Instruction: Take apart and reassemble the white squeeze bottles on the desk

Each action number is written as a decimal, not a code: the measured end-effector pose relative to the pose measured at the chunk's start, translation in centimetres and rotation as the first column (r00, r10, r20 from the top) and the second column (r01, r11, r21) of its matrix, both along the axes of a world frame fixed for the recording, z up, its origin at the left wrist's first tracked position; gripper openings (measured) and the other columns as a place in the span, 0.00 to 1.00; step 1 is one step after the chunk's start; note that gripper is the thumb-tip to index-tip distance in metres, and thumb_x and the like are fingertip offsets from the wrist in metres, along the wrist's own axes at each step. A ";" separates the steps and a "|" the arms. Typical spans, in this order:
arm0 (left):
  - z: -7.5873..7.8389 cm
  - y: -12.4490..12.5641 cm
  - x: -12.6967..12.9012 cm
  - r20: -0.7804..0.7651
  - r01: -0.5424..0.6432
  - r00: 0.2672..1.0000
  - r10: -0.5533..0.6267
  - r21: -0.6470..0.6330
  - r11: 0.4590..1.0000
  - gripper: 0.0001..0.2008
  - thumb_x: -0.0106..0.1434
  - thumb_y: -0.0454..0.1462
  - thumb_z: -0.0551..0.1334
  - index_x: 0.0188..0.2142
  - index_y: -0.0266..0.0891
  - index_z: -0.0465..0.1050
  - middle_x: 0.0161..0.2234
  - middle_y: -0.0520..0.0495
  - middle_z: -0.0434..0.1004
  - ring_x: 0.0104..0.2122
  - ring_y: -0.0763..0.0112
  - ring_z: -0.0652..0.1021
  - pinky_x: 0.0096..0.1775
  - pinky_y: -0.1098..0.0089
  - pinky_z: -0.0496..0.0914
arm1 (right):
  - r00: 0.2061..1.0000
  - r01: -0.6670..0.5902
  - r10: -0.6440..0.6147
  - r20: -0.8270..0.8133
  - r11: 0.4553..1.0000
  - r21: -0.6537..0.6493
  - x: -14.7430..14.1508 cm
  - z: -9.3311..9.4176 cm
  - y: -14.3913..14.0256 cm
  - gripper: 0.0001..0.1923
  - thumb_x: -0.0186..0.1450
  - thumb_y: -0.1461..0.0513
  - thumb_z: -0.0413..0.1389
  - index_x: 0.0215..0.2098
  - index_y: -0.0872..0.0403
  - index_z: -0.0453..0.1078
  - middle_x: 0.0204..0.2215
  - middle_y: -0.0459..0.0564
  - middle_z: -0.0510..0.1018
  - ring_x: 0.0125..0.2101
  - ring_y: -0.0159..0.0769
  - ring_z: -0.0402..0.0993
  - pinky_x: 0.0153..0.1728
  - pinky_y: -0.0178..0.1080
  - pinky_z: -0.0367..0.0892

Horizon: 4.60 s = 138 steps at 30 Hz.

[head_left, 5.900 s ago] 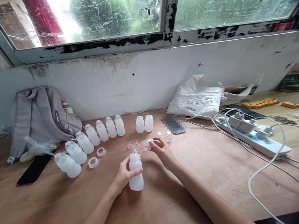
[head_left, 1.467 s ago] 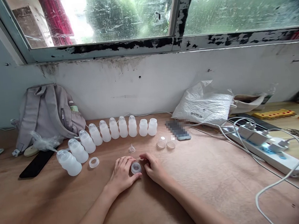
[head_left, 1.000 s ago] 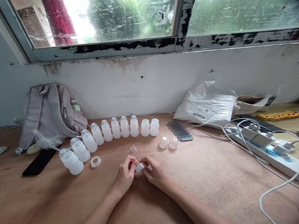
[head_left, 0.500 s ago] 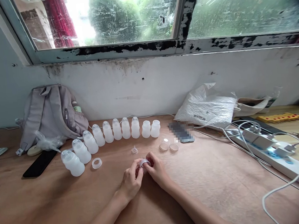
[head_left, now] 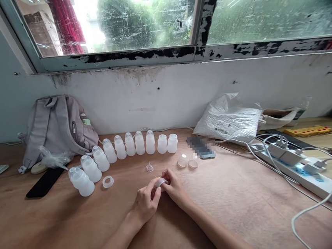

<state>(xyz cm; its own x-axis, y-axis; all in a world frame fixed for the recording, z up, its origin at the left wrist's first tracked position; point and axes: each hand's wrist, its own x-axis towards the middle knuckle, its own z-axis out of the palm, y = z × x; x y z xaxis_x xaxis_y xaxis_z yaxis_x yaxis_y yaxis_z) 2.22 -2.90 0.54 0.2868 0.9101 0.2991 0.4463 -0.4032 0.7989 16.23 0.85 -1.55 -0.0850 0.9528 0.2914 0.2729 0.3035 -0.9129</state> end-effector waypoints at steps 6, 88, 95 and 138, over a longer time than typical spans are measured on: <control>0.3 0.4 0.0 0.297 -0.051 0.948 0.116 -0.218 0.975 0.20 0.61 0.43 0.50 0.52 0.43 0.55 0.28 0.51 0.75 0.29 0.70 0.75 0.29 0.73 0.67 | 1.000 0.006 -0.006 -0.013 1.000 0.001 0.0 0.1 -0.3 0.07 0.57 0.59 0.52 0.31 0.53 0.60 0.23 0.44 0.68 0.22 0.30 0.62 0.22 0.33 0.60; 0.5 2.3 -2.2 0.610 -0.068 0.707 0.359 -0.446 0.892 0.16 0.51 0.48 0.59 0.30 0.36 0.68 0.29 0.48 0.70 0.26 0.74 0.71 0.24 0.76 0.64 | 0.842 -0.127 -0.174 0.511 0.856 0.501 1.6 1.4 -0.5 0.22 0.57 0.60 0.56 0.49 0.50 0.61 0.40 0.52 0.71 0.40 0.42 0.66 0.41 0.45 0.63; 0.5 2.3 -2.3 0.605 -0.068 0.711 0.357 -0.447 0.892 0.16 0.51 0.48 0.60 0.30 0.36 0.67 0.28 0.48 0.70 0.24 0.75 0.70 0.24 0.77 0.64 | 0.829 -0.124 -0.210 0.518 0.835 0.536 1.6 1.1 -0.5 0.22 0.57 0.60 0.55 0.50 0.49 0.61 0.40 0.52 0.70 0.40 0.42 0.65 0.41 0.46 0.62; 1.0 1.9 -2.2 0.593 -0.054 0.725 0.352 -0.460 0.886 0.17 0.50 0.50 0.60 0.28 0.37 0.66 0.24 0.51 0.67 0.22 0.76 0.69 0.22 0.77 0.63 | 0.849 -0.150 -0.157 0.504 0.844 0.515 1.5 1.7 -1.0 0.22 0.57 0.60 0.55 0.50 0.48 0.61 0.41 0.52 0.71 0.39 0.42 0.66 0.41 0.46 0.64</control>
